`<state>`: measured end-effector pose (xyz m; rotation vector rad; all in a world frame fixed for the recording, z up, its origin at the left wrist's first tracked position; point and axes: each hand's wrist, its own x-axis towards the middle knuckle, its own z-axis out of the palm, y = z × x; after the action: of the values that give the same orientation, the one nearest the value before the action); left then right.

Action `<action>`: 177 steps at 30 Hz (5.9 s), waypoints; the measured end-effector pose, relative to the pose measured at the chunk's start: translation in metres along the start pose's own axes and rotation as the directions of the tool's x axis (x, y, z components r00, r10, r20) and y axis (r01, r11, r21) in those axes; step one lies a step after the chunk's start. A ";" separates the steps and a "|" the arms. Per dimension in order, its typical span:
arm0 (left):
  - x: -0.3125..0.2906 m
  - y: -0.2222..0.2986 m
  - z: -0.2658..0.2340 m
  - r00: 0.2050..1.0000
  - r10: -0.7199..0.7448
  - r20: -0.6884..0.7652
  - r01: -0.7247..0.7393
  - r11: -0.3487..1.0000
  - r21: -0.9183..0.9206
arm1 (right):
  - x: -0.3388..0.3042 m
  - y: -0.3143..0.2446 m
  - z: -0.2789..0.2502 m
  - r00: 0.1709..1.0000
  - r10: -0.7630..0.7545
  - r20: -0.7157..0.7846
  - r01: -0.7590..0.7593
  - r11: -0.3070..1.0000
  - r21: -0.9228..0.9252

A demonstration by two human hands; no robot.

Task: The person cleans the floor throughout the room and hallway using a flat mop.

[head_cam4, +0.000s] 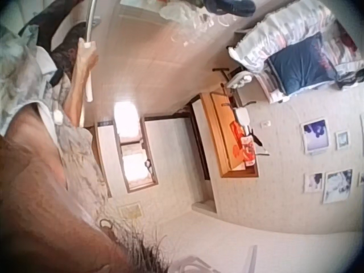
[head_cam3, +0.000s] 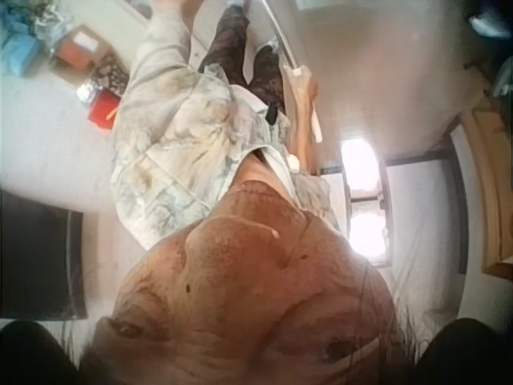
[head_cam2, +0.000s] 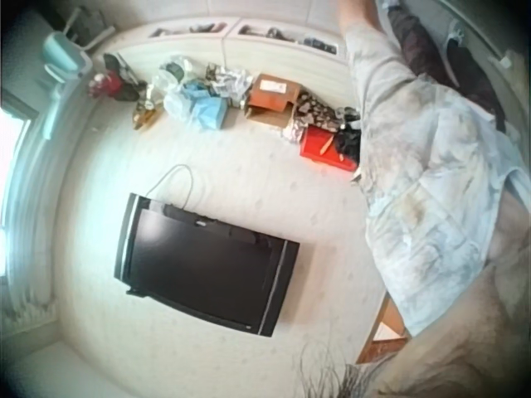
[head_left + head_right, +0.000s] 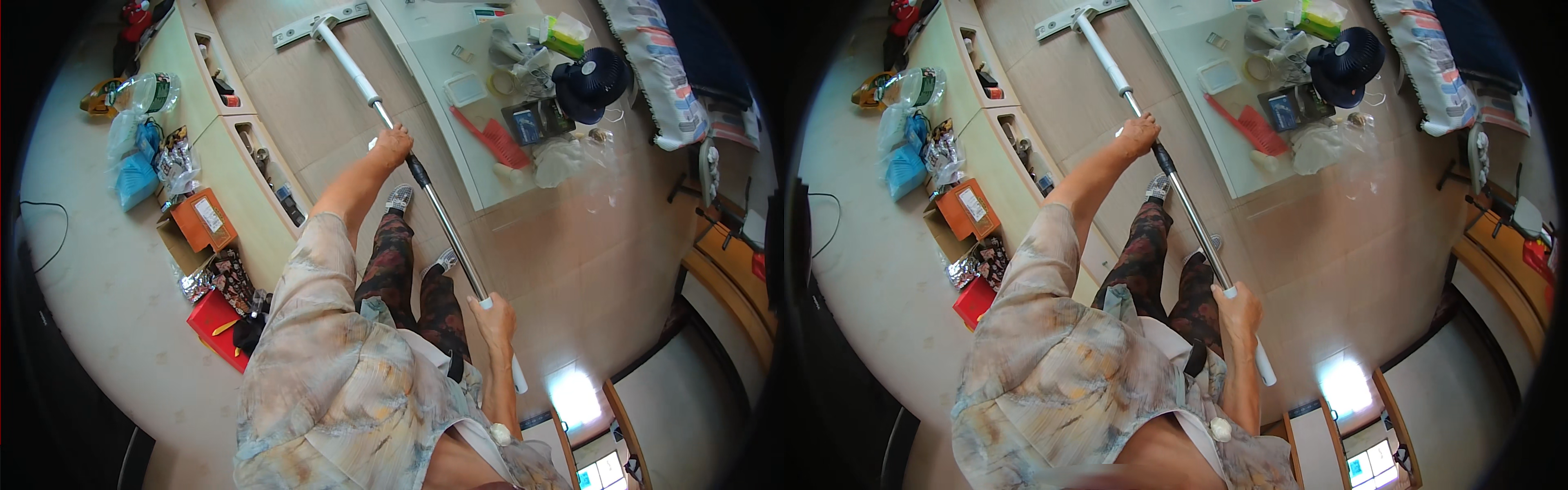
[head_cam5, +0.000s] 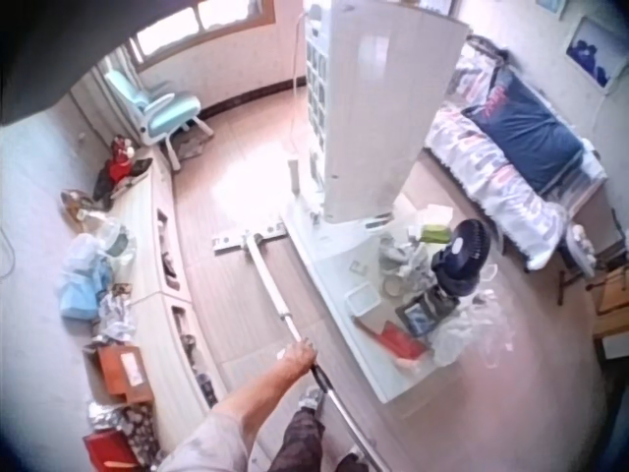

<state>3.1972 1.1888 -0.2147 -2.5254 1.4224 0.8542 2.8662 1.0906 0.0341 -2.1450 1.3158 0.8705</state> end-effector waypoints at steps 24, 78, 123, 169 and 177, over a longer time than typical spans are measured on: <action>-0.239 0.525 0.145 0.760 0.590 0.273 -0.570 0.807 -0.156 | -0.279 0.517 -0.001 0.948 0.244 0.202 -0.213 0.964 -0.161; -0.319 0.715 0.201 0.694 0.637 0.334 -0.573 0.771 -0.278 | -0.342 0.717 0.020 0.937 0.252 0.240 -0.219 0.963 -0.159; -0.268 0.810 0.239 0.927 0.284 0.245 -0.213 0.936 -0.281 | -0.229 0.832 -0.027 0.999 -0.035 0.041 0.044 0.969 -0.245; -0.226 1.092 0.255 0.924 0.284 0.256 -0.177 0.911 -0.372 | -0.183 1.092 -0.133 0.994 -0.093 -0.051 0.069 0.933 -0.354; -0.224 1.340 0.237 0.809 0.508 0.295 -0.306 0.793 -0.528 | -0.266 1.295 -0.191 0.965 0.127 -0.228 -0.220 0.864 -0.453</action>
<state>1.9134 0.7046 -0.0730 -2.0787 1.8090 1.8951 1.6595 0.5688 0.2723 -2.5662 1.5358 1.1882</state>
